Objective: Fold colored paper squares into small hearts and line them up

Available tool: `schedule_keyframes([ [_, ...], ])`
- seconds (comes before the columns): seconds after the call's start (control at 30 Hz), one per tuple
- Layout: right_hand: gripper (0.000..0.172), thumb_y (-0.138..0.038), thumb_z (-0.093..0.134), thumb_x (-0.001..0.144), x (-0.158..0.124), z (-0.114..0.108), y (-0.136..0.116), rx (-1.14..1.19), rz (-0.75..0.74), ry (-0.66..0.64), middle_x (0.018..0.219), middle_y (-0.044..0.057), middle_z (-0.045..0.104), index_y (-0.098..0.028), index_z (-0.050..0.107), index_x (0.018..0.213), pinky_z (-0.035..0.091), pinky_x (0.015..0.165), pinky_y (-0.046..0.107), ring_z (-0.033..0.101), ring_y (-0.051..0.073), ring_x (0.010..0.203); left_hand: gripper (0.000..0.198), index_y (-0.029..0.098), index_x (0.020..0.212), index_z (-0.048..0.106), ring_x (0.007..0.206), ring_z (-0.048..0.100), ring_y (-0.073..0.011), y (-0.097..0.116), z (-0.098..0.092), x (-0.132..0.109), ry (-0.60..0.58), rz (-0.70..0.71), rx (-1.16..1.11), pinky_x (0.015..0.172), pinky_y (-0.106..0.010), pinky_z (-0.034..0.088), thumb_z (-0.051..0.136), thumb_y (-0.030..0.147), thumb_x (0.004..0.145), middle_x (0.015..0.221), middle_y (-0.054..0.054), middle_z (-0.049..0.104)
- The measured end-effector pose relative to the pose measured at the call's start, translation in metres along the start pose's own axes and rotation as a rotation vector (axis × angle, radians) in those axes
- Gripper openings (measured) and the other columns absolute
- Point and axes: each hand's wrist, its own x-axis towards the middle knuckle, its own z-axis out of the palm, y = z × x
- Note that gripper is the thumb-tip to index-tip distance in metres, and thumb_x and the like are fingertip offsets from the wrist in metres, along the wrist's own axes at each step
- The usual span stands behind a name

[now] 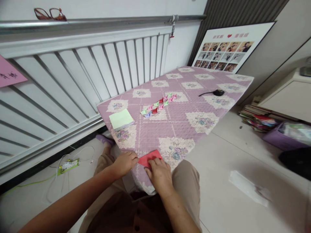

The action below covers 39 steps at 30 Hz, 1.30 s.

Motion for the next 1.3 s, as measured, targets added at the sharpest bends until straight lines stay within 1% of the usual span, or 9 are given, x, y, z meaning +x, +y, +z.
schedule_keyframes([
  [0.17,0.012,-0.033,0.061,0.085,0.004,0.001,-0.003,-0.072,0.003,-0.016,0.096,0.004,0.066,-0.023,0.064,0.091,0.037,0.074,0.033,0.057,0.021,0.090,0.013,0.020,0.088,0.062,0.092,0.053,-0.0227,0.004,-0.009,0.007,-0.006,0.003,-0.049,0.081,-0.035,0.038,0.053,0.029,0.090,0.094,-0.007,0.060],
  [0.27,0.010,-0.031,0.059,0.087,0.002,0.002,-0.005,-0.117,0.010,-0.005,0.098,0.004,0.066,-0.024,0.064,0.091,0.036,0.073,0.033,0.057,0.022,0.091,0.011,0.019,0.090,0.062,0.095,0.052,-0.0228,0.009,-0.010,0.010,0.022,0.013,-0.069,0.081,-0.035,0.037,0.051,0.024,0.091,0.096,-0.007,0.060],
  [0.4,0.010,-0.030,0.058,0.088,0.001,0.001,-0.006,-0.122,0.018,-0.025,0.097,0.004,0.066,-0.023,0.063,0.092,0.036,0.073,0.032,0.057,0.021,0.091,0.011,0.019,0.092,0.060,0.092,0.053,-0.0227,0.014,-0.009,0.013,0.004,0.095,0.006,0.078,-0.035,0.038,0.049,0.022,0.092,0.094,-0.007,0.060],
  [0.57,0.011,-0.032,0.061,0.085,0.002,-0.002,-0.005,-0.087,0.013,-0.021,0.100,0.004,0.065,-0.023,0.063,0.092,0.037,0.074,0.031,0.057,0.021,0.093,0.011,0.017,0.095,0.058,0.089,0.054,-0.0230,0.018,-0.010,0.015,-0.007,0.126,0.103,0.077,-0.036,0.039,0.048,0.020,0.092,0.093,-0.008,0.059],
  [0.83,0.010,-0.031,0.061,0.085,0.000,0.002,-0.003,-0.086,0.013,0.011,0.096,0.004,0.065,-0.025,0.064,0.091,0.038,0.073,0.031,0.057,0.021,0.091,0.014,0.017,0.093,0.059,0.089,0.054,-0.0228,0.016,-0.006,0.016,0.034,0.124,0.070,0.077,-0.036,0.039,0.045,0.020,0.094,0.091,-0.008,0.059],
  [1.0,0.010,-0.030,0.059,0.085,0.000,0.003,-0.003,-0.078,0.002,0.036,0.095,0.005,0.065,-0.024,0.064,0.090,0.039,0.071,0.030,0.058,0.021,0.089,0.016,0.020,0.094,0.061,0.093,0.053,-0.0218,0.013,-0.006,0.014,0.070,0.066,-0.014,0.081,-0.036,0.038,0.045,0.021,0.094,0.097,-0.008,0.061],
  [1.1,0.015,-0.027,0.052,0.089,0.001,0.000,-0.004,-0.010,-0.048,0.067,0.083,0.005,0.063,-0.022,0.065,0.082,0.040,0.071,0.029,0.058,0.019,0.080,0.016,0.021,0.095,0.063,0.095,0.053,-0.0213,0.012,-0.017,0.015,0.097,0.011,-0.077,0.084,-0.036,0.039,0.047,0.022,0.093,0.099,-0.007,0.062],
  [1.17,0.022,-0.024,0.046,0.091,0.002,-0.007,-0.005,0.117,-0.059,0.098,0.078,0.005,0.062,-0.021,0.065,0.081,0.042,0.070,0.029,0.057,0.018,0.076,0.017,0.021,0.093,0.064,0.095,0.054,-0.0202,0.010,-0.031,0.017,0.125,-0.017,-0.180,0.085,-0.034,0.040,0.048,0.026,0.093,0.097,-0.005,0.063],
  [1.3,0.028,-0.030,0.043,0.091,0.008,-0.025,-0.013,0.537,0.042,0.089,0.071,0.003,0.059,-0.020,0.063,0.074,0.043,0.064,0.026,0.055,0.016,0.068,0.015,0.019,0.083,0.066,0.088,0.058,-0.0157,0.003,-0.068,0.022,0.267,-0.048,-0.585,0.083,-0.028,0.044,0.052,0.023,0.089,0.089,-0.003,0.066],
])
